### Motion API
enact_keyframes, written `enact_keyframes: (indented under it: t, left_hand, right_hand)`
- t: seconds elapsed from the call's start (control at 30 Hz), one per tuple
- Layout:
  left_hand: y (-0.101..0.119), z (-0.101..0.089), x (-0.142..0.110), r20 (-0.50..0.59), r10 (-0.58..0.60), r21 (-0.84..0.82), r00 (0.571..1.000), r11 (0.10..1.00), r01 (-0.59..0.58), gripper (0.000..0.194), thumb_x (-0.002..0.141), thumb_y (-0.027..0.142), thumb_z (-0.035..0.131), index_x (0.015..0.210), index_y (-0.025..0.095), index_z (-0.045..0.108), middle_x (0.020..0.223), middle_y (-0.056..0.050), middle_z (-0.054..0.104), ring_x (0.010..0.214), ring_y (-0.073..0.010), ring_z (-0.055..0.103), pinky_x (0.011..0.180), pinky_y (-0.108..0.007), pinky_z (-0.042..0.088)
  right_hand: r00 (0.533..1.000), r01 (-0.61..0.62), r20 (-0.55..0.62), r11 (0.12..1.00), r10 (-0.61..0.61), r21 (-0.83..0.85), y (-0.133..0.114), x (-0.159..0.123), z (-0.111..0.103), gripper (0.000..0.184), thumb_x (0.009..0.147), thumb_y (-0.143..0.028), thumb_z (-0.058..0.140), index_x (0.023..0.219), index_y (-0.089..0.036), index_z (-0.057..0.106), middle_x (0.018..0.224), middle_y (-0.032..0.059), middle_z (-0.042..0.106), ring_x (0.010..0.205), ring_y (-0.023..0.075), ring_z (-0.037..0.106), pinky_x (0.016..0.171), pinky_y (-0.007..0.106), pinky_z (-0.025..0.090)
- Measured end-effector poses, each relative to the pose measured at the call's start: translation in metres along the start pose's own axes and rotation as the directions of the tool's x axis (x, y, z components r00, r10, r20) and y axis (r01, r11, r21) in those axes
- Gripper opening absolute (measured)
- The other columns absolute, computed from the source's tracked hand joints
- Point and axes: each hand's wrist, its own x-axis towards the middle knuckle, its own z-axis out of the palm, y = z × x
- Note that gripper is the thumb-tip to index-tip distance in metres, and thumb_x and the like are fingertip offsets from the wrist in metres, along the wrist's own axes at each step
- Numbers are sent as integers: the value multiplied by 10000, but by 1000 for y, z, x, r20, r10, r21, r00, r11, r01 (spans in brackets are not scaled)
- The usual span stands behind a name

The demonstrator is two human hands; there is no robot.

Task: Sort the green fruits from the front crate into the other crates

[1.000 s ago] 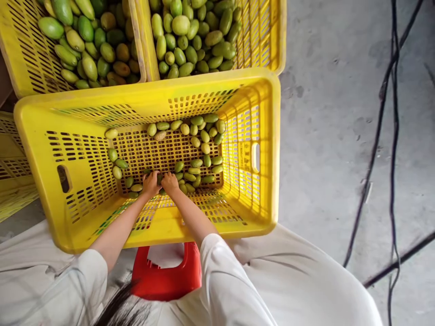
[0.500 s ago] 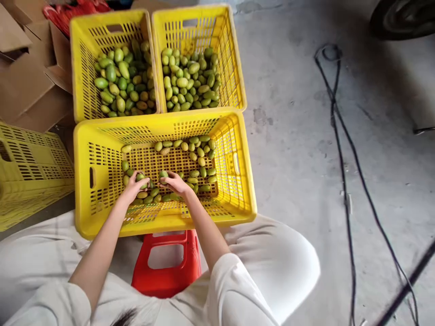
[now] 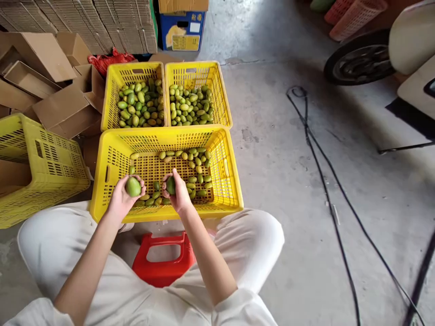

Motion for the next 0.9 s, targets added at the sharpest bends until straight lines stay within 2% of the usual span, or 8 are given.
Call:
enact_keyframes:
  t: [0.13,0.23,0.43,0.53,0.63,0.73,0.8,0.9]
  left_hand:
    - [2,-9,-39,117,-47,-25,992,998,51,316,741,310,749,1005,178,636,1015,-85,690,815,-186,669,667,-294,549]
    - [-12,-9,-56,149,35,-5,988,999,-35,307,731,286,785,947,182,595,877,-47,672,696,-141,640,601,-259,518]
    - [-52,-3,-52,24,51,-80,998,996,-49,344,663,240,813,791,191,498,605,69,524,427,-40,457,396,-152,289]
    - [-60,-4,-45,-23,46,-36,999,998,-47,327,690,303,803,780,183,512,587,62,523,403,-43,439,378,-161,258]
    - [-56,-6,-43,-1,87,-33,996,996,-87,308,732,376,775,830,169,568,669,21,581,490,-74,529,418,-187,351]
    - [-50,-9,-44,103,46,-105,994,994,-35,365,718,373,787,958,162,611,855,-40,652,716,-142,644,590,-248,503]
    - [-49,-11,-43,149,19,-99,989,995,-4,386,732,342,789,1025,168,608,927,-60,660,805,-166,661,680,-278,533]
    - [-54,-14,-42,193,55,-41,980,998,-48,360,740,308,802,1002,178,593,919,-57,650,788,-158,657,668,-277,530]
  right_hand:
    - [999,36,-10,990,-35,135,-5,-39,-1,250,766,-357,707,932,-195,614,850,20,667,708,133,643,528,190,523]
    - [994,113,-17,989,-112,96,2,-63,-2,293,728,-296,766,948,-227,584,866,3,668,740,142,654,555,204,554]
    - [972,229,-73,967,-222,108,33,-74,-20,289,754,-300,780,803,-211,510,662,-60,526,453,30,413,330,82,247]
    - [978,200,-74,978,-195,58,39,-68,-26,296,795,-421,746,808,-198,551,597,-62,511,389,23,343,316,106,210]
    - [976,216,-34,974,-214,63,37,-63,-25,358,844,-537,652,820,-182,620,592,-31,546,422,57,436,356,148,330]
    - [976,211,30,968,-217,134,31,-62,-22,300,834,-474,649,957,-201,669,927,48,690,737,152,647,592,260,546]
    - [977,192,66,970,-204,152,28,-62,-22,286,797,-363,689,1047,-228,660,1152,61,671,932,194,658,753,333,577]
    - [977,188,67,969,-200,158,29,-61,-26,310,742,-242,752,1032,-236,640,1091,38,663,890,159,646,711,279,586]
